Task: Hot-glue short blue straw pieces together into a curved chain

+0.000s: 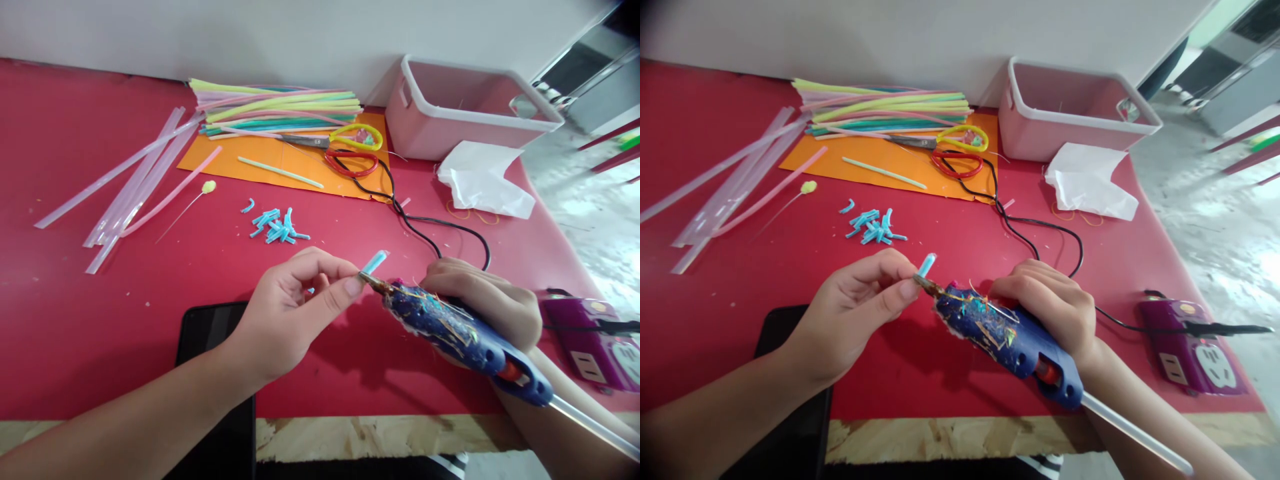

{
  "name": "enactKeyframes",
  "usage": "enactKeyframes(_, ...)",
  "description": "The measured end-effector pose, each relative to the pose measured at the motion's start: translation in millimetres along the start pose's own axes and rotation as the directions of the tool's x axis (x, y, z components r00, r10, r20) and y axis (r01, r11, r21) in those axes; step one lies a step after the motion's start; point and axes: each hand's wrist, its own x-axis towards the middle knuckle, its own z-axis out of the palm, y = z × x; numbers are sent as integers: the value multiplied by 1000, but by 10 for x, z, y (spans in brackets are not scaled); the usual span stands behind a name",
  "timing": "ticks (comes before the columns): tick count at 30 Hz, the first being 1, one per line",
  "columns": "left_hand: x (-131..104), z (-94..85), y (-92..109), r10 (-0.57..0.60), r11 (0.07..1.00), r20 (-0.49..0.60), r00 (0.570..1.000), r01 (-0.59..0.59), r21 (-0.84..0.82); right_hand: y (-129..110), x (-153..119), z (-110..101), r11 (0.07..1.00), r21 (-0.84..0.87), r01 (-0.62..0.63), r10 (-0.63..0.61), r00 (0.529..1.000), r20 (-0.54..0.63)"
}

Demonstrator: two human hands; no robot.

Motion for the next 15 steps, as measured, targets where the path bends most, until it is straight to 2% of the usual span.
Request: enactKeyframes(15, 9, 3, -2, 47, 998, -3, 999, -47, 39, 3, -13, -8, 1000, 16, -5, 5, 1000, 31)
